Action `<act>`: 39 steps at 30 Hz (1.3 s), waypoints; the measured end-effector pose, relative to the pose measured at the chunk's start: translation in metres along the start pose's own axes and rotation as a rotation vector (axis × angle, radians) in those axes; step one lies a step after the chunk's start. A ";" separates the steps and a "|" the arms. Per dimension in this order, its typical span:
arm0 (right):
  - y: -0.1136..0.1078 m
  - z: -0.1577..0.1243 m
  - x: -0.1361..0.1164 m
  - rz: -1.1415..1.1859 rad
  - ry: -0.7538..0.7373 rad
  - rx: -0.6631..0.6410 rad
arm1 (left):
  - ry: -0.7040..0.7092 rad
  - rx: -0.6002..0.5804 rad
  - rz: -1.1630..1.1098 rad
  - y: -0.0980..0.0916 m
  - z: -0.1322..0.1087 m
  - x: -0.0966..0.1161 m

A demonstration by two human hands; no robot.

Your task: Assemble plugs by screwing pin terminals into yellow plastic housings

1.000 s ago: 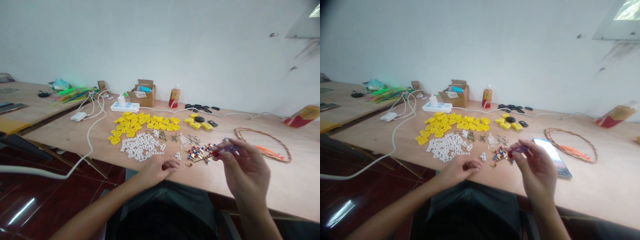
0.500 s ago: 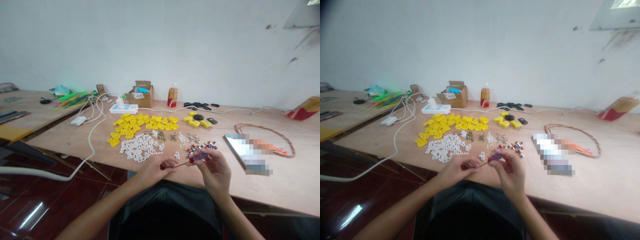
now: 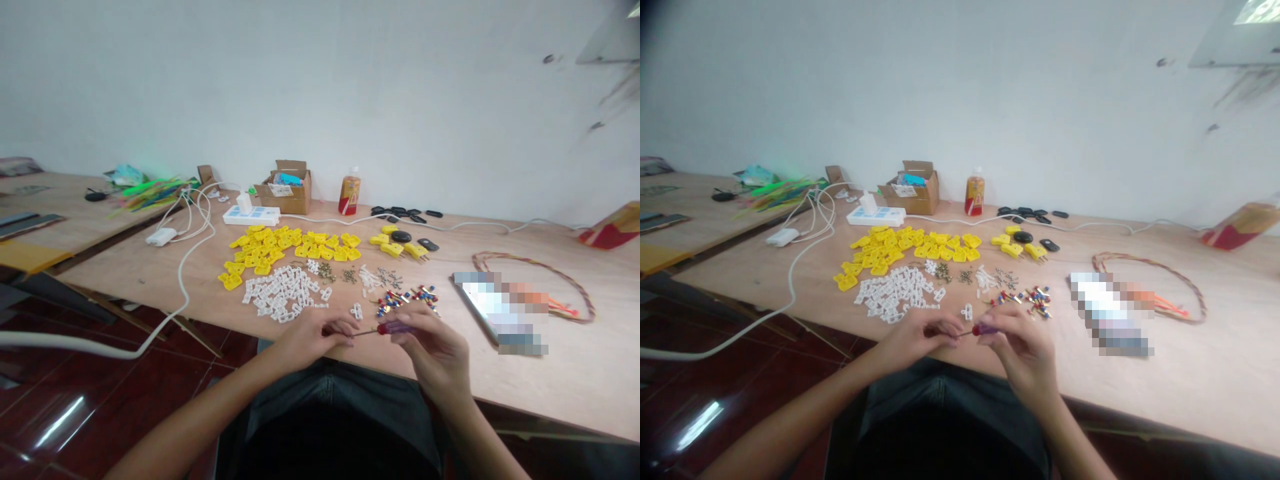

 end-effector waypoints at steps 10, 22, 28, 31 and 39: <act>-0.008 0.001 0.005 0.064 0.027 0.002 | -0.005 -0.062 -0.089 -0.001 0.001 -0.003; -0.010 0.001 0.006 0.063 0.044 0.004 | -0.041 -0.075 -0.131 -0.002 0.001 0.000; -0.009 -0.004 0.002 0.098 0.129 -0.076 | 0.004 -0.059 -0.093 -0.002 -0.001 0.004; -0.019 0.003 -0.003 0.153 0.085 0.087 | 0.075 0.002 0.100 -0.013 -0.003 0.020; -0.046 0.004 0.017 0.086 0.140 0.374 | 0.214 0.140 0.767 -0.066 0.061 0.069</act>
Point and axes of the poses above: each hand's wrist, its own z-axis towards the middle knuckle, its own y-axis out of the palm, x = y × z, the point moved 5 cm from there along z, towards the middle knuckle, and after that the axes turned 6 degrees about -y, right-handed, at the moved point
